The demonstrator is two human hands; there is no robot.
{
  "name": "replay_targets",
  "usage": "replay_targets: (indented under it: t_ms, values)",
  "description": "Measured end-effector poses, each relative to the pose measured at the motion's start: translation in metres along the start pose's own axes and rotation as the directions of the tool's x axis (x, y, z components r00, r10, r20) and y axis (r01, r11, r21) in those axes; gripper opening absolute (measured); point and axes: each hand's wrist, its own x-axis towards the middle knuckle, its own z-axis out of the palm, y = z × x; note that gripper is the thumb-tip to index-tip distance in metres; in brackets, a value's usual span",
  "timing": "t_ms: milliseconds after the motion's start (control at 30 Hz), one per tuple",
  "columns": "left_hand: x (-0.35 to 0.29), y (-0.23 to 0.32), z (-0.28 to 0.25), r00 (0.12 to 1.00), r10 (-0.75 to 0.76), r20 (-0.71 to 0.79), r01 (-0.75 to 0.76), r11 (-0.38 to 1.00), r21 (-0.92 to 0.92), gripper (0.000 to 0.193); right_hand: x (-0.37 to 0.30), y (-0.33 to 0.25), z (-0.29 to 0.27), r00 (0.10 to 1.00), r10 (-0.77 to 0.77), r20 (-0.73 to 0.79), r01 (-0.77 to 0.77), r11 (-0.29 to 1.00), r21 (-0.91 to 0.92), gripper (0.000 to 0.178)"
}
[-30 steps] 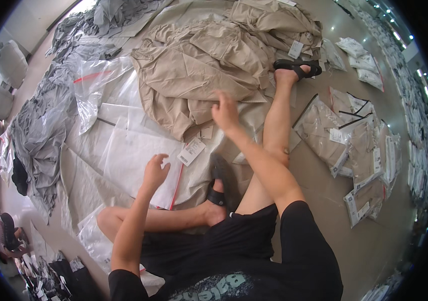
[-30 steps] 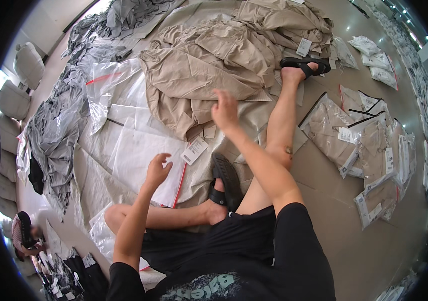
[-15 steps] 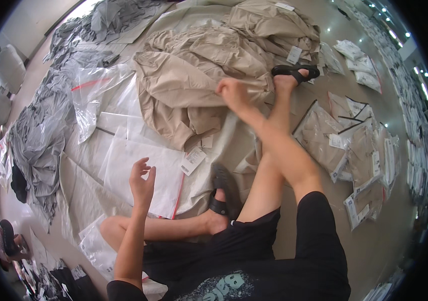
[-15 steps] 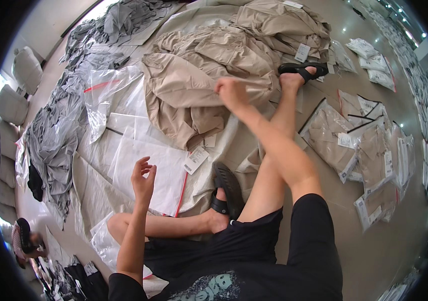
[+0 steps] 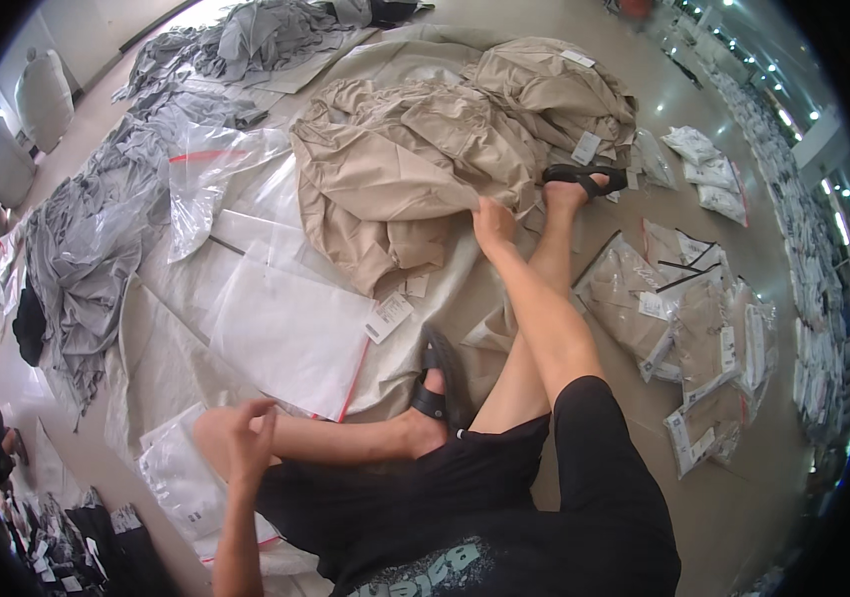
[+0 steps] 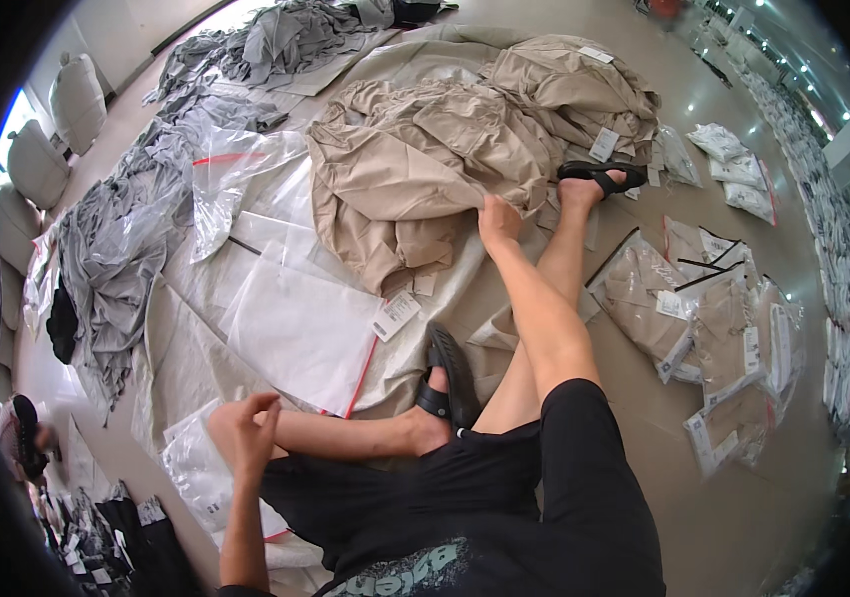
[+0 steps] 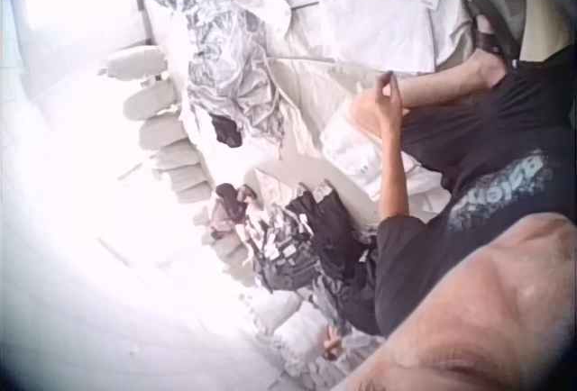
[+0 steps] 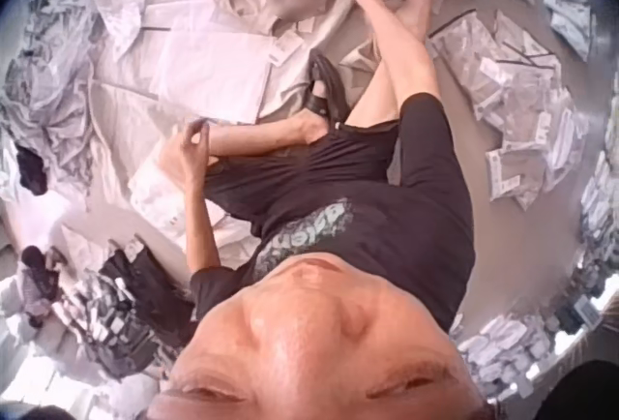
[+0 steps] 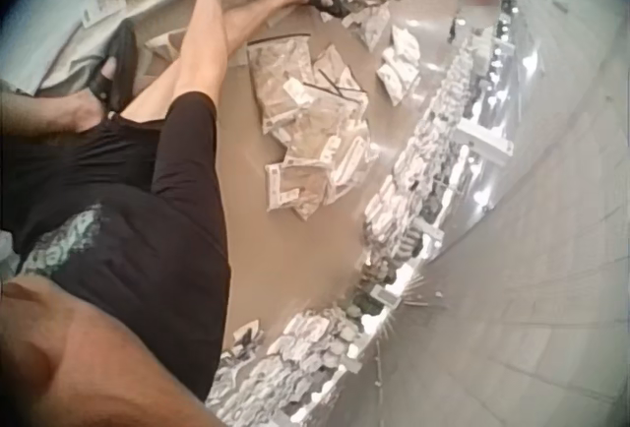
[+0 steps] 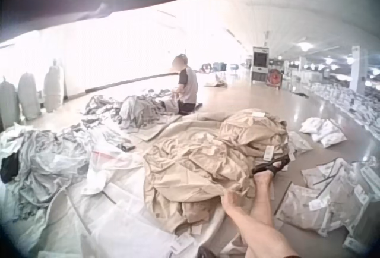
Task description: The person sits on the floor and folds beige trousers, placing them into clear plastic bags. They then secure the bags with black zip ties and set them aside.
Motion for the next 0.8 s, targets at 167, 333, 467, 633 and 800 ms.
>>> replay_targets:
  t_ms: [167, 333, 467, 633, 800]
  values:
    - [0.011, 0.002, -0.005, 0.997, -0.075, 0.010, 0.076, 0.995, -0.060, 0.019, 0.015, -0.084, -0.053, 0.989, -0.146, -0.028, 0.148, 0.937, 0.318, 0.021]
    - [0.050, 0.019, 0.028, 0.987, -0.084, 0.138, 0.111, 0.973, -0.204, 0.087, -0.032, -0.222, -0.140, 0.893, -0.381, 0.239, 0.179, 0.789, 0.588, 0.033]
    - [0.103, 0.040, 0.060, 0.960, 0.254, -0.122, -0.252, 0.967, 0.035, 0.102, -0.081, -0.231, -0.141, 0.649, -0.662, 0.375, -0.291, 0.239, 0.926, 0.039]
    - [0.132, -0.037, 0.077, 0.970, 0.169, 0.177, -0.210, 0.945, 0.250, 0.049, -0.148, -0.155, -0.081, 0.743, -0.560, 0.366, -0.093, 0.455, 0.885, 0.057]
    - [0.135, -0.057, 0.045, 0.978, 0.131, 0.162, -0.150, 0.982, 0.111, 0.046, -0.225, -0.162, -0.082, 0.664, -0.686, 0.298, 0.606, 0.726, 0.324, 0.063]
